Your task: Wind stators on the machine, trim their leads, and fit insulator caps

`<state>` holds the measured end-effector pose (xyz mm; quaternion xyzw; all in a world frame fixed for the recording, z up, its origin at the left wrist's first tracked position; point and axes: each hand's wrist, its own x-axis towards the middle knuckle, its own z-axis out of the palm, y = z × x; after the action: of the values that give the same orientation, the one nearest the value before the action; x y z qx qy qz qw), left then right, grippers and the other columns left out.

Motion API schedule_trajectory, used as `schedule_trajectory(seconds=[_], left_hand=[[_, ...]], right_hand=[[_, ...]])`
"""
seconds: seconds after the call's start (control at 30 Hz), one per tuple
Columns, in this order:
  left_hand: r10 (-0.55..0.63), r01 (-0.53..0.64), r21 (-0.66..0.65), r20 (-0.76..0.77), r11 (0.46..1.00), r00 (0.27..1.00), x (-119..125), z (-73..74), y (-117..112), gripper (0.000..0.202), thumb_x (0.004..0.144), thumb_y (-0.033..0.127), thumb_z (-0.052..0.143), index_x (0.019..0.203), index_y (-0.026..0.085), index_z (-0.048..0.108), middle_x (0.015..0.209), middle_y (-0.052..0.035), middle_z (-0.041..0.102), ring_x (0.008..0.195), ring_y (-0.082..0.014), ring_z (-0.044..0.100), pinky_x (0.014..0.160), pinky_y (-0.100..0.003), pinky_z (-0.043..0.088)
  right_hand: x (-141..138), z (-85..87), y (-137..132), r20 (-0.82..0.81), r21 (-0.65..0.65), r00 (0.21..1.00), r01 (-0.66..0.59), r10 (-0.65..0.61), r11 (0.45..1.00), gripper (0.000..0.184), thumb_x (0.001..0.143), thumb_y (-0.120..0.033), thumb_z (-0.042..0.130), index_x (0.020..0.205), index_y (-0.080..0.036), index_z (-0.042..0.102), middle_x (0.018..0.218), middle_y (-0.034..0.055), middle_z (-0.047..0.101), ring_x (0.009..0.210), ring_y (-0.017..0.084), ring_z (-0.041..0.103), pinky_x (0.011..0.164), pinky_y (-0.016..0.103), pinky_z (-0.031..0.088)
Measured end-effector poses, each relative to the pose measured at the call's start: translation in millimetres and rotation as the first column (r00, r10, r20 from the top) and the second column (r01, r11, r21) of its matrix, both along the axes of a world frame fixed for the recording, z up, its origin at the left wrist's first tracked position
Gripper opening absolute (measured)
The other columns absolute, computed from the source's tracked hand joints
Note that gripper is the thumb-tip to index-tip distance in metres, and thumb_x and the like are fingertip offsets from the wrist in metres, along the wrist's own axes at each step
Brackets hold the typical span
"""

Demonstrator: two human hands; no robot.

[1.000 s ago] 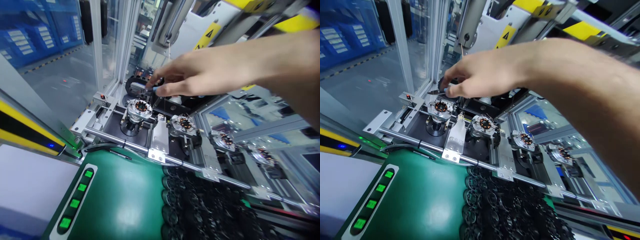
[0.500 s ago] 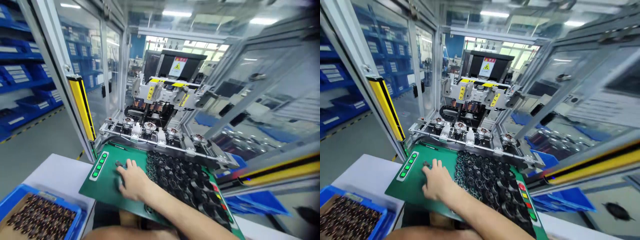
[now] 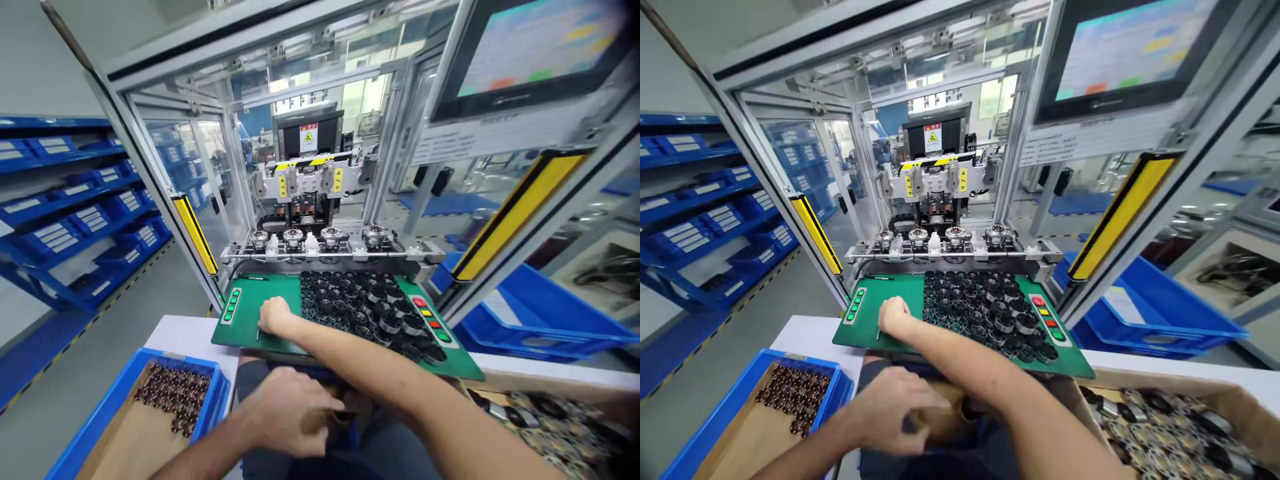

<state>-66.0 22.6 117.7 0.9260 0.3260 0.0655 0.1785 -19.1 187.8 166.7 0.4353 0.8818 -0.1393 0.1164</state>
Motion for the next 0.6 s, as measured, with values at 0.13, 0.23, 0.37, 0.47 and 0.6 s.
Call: schedule_trajectory(seconds=[0.13, 0.23, 0.37, 0.47, 0.6], left_hand=[[0.349, -0.354, 0.244, 0.064, 0.903, 0.935, -47.9, 94.2, 36.0, 0.039, 0.109, 0.030, 0.070, 0.142, 0.038, 0.089, 0.142, 0.0048, 0.093, 0.127, -0.0219, 0.088, 0.116, -0.039, 0.068], [0.494, -0.485, 0.342, 0.066, 0.805, 0.867, -86.3, 140.1, 101.3, 0.041, 0.115, 0.031, 0.062, 0.147, 0.030, 0.087, 0.149, -0.0048, 0.089, 0.133, -0.0295, 0.085, 0.120, -0.050, 0.068], [0.600, -0.549, 0.409, 0.006, 0.729, 0.800, -119.8, 155.0, 220.3, 0.039, 0.115, 0.035, 0.067, 0.147, 0.023, 0.086, 0.163, -0.0131, 0.079, 0.151, -0.0372, 0.074, 0.131, -0.056, 0.061], [0.651, -0.572, 0.426, -0.052, 0.701, 0.758, -124.7, 142.0, 304.1, 0.040, 0.115, 0.041, 0.077, 0.149, 0.021, 0.083, 0.173, -0.0164, 0.070, 0.164, -0.0394, 0.063, 0.136, -0.061, 0.054], [0.677, -0.571, 0.433, -0.135, 0.697, 0.724, -116.9, 113.6, 379.2, 0.045, 0.112, 0.048, 0.087, 0.147, 0.020, 0.081, 0.173, -0.0160, 0.068, 0.166, -0.0394, 0.060, 0.140, -0.067, 0.049]], right_hand=[[37.3, 38.2, 52.6, 0.025, 0.076, 0.996, 0.081, -0.083, 0.994, 0.047, 0.117, -0.047, 0.084, 0.156, -0.021, 0.076, 0.158, 0.0144, 0.077, 0.136, 0.031, 0.080, 0.115, 0.055, 0.072], [66.4, 72.4, 107.6, 0.001, 0.163, 0.988, 0.155, -0.157, 0.974, 0.048, 0.117, -0.047, 0.084, 0.156, -0.020, 0.076, 0.159, 0.0148, 0.077, 0.137, 0.032, 0.080, 0.116, 0.056, 0.072], [90.0, 99.8, 171.8, -0.034, 0.244, 0.965, 0.261, -0.261, 0.934, 0.049, 0.117, -0.047, 0.084, 0.157, -0.020, 0.075, 0.160, 0.0153, 0.076, 0.137, 0.032, 0.080, 0.116, 0.056, 0.072], [94.1, 98.1, 205.4, -0.024, 0.236, 0.949, 0.310, -0.314, 0.921, 0.050, 0.117, -0.047, 0.085, 0.158, -0.019, 0.075, 0.160, 0.0157, 0.076, 0.137, 0.032, 0.080, 0.116, 0.056, 0.072], [90.7, 84.4, 238.9, 0.043, 0.130, 0.941, 0.329, -0.337, 0.936, 0.050, 0.117, -0.047, 0.085, 0.157, -0.020, 0.075, 0.158, 0.0152, 0.077, 0.136, 0.032, 0.080, 0.114, 0.055, 0.072]])
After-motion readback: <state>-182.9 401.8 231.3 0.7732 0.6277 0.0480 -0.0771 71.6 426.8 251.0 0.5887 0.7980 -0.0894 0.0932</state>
